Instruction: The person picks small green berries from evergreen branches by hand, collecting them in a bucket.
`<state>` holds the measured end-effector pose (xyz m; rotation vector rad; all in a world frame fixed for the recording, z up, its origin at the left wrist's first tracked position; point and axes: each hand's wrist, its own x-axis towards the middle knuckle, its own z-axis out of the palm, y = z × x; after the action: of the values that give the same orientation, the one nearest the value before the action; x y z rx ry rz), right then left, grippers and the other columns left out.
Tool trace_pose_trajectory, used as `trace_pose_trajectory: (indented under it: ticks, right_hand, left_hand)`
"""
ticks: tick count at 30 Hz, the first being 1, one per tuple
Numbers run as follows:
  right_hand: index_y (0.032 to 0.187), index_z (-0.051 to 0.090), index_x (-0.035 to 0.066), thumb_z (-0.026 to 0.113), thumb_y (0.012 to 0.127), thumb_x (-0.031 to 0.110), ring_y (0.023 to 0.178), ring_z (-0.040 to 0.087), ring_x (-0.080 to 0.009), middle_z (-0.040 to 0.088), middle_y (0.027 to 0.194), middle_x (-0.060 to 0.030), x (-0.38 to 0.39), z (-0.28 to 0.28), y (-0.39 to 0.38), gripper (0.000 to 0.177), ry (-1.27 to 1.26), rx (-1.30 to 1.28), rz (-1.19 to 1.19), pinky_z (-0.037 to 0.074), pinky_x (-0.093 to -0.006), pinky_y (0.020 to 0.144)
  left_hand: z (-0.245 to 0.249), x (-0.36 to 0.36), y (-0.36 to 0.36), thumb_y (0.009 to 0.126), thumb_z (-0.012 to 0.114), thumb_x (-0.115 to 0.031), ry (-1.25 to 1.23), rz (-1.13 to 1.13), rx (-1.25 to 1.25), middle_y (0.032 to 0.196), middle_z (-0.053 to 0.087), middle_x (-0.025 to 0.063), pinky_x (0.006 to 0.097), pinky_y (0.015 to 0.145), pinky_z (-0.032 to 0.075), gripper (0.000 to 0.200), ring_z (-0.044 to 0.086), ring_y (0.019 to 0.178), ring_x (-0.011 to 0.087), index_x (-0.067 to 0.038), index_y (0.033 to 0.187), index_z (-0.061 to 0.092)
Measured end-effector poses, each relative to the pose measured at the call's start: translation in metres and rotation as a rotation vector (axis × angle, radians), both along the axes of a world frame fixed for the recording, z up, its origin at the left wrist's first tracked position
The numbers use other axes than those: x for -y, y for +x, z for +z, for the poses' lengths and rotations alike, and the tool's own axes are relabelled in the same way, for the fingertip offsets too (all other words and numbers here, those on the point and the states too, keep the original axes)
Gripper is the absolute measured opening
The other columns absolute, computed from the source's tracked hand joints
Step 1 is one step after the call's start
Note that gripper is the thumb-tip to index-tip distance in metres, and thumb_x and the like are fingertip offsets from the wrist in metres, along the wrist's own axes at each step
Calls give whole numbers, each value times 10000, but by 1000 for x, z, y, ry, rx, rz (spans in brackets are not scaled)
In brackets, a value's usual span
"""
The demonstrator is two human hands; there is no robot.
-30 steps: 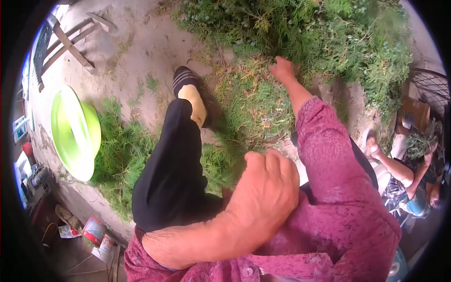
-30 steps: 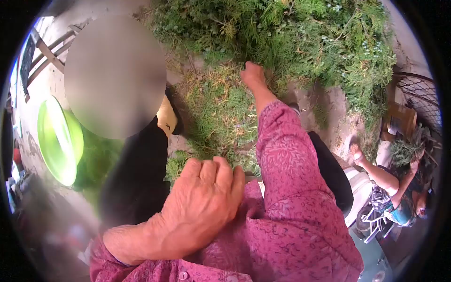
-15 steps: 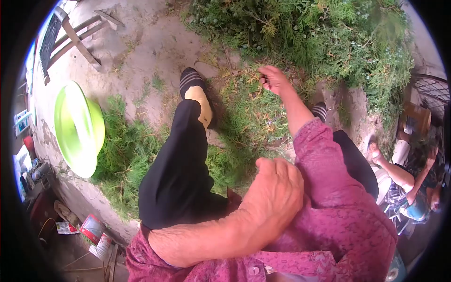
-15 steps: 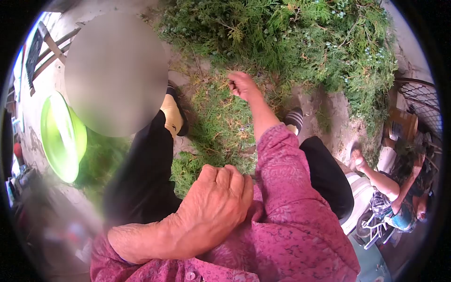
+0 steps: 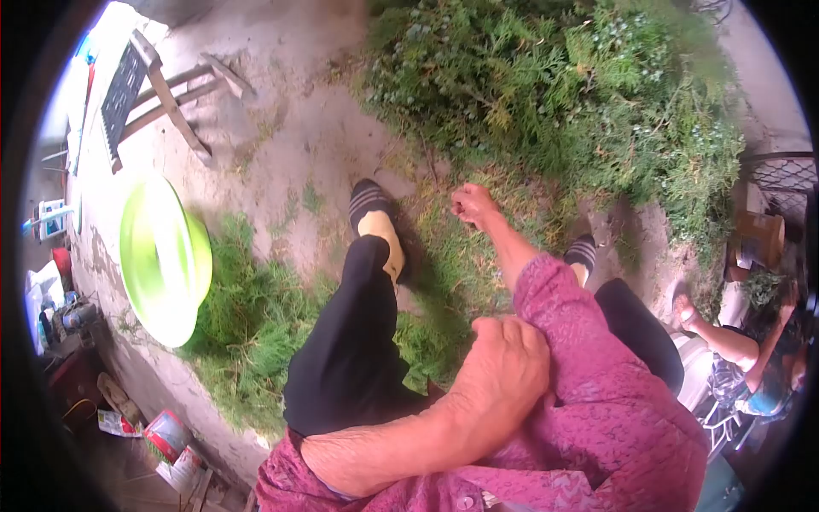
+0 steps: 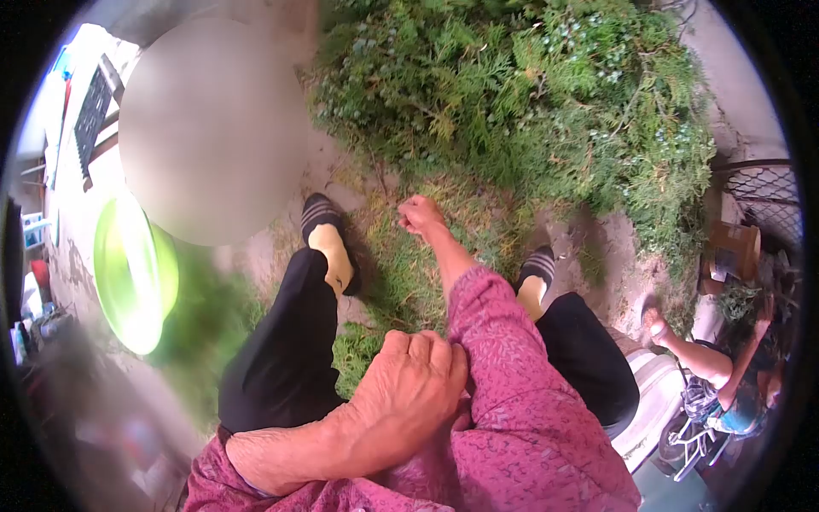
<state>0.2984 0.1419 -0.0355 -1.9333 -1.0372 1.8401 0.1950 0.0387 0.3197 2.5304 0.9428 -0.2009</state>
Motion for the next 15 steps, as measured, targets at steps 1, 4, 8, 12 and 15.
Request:
trace_pose_trajectory:
  ticks: [1,4,8,12,15]
  right_hand:
    - [822,548,46,556,735,74,680,604,-159,606,741,-99,-1,15,3,92,-226,-310,-262,474,-296,529]
    - [781,504,72,536,757,66,621,585,-122,577,679,-79,7,58,16,40,-194,-677,-476,450,-244,461]
    - [760,493,92,514,797,78,599,577,-127,572,720,-77,-31,84,34,45,-16,-868,-507,408,-217,377]
    - [885,544,70,512,790,83,643,583,-128,593,795,-97,-92,128,32,102,261,-602,-390,434,-231,426]
    - [1016,536,24,538,765,155,802,593,-222,598,913,-153,-139,107,17,283,472,-16,-46,481,-321,600]
  left_hand:
    - [0,0,1,730,528,-300,-12,28,29,739,506,98,309,594,346,342,499,712,201,22,845,533]
    - [1,0,4,725,526,-274,-30,6,-5,732,517,103,312,595,352,305,509,704,205,11,835,532]
    - [3,5,7,710,521,-225,9,-14,-1,718,518,94,307,590,353,252,509,689,198,1,820,529]
    - [5,5,8,700,504,-182,59,-55,-40,721,520,78,294,578,349,210,506,682,180,-12,820,532]
    - [2,3,9,701,498,-174,94,-35,-44,724,520,72,291,574,346,202,503,682,173,-20,826,535]
